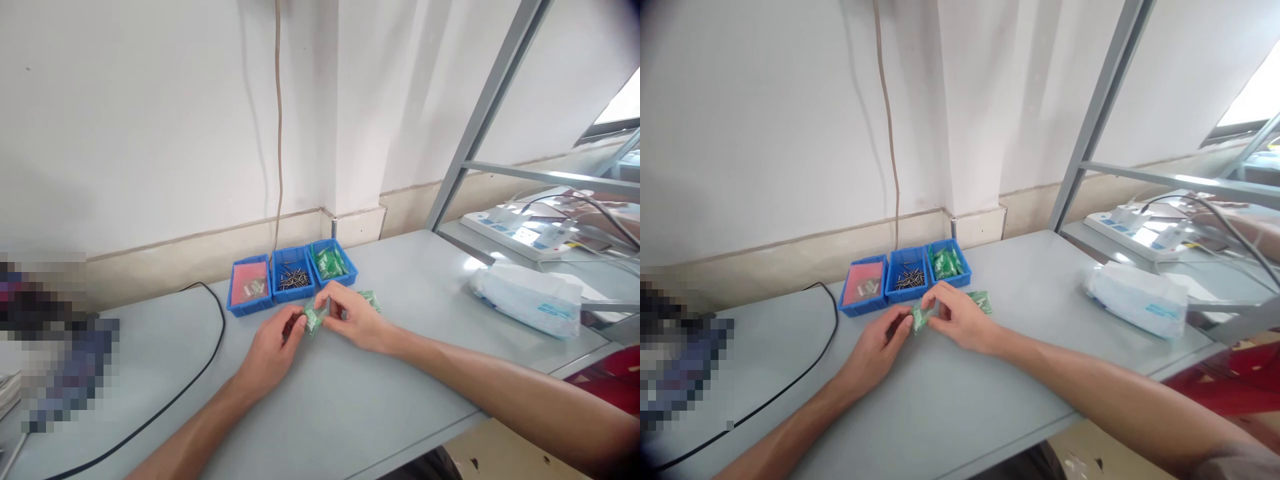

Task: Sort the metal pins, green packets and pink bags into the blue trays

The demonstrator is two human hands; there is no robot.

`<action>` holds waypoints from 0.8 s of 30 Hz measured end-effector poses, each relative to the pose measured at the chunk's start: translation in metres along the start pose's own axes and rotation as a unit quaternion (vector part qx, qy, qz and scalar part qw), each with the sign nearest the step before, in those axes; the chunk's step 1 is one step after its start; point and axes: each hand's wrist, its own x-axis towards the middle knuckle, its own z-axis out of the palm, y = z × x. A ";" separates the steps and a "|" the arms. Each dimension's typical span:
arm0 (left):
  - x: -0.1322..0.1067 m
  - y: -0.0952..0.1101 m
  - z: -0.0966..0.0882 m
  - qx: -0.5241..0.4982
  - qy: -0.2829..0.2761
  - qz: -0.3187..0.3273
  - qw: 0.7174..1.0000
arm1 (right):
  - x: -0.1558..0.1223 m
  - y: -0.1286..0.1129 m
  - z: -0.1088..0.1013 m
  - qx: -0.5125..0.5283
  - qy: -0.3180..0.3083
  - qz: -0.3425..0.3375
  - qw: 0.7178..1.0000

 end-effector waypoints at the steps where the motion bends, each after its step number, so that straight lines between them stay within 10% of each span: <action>1: 0.000 0.000 0.000 0.000 -0.001 0.000 1.000 | 0.000 0.000 0.000 0.000 0.000 0.001 1.000; 24: 0.000 -0.002 0.001 0.019 -0.007 0.003 1.000 | -0.001 0.001 0.000 -0.014 -0.012 0.008 1.000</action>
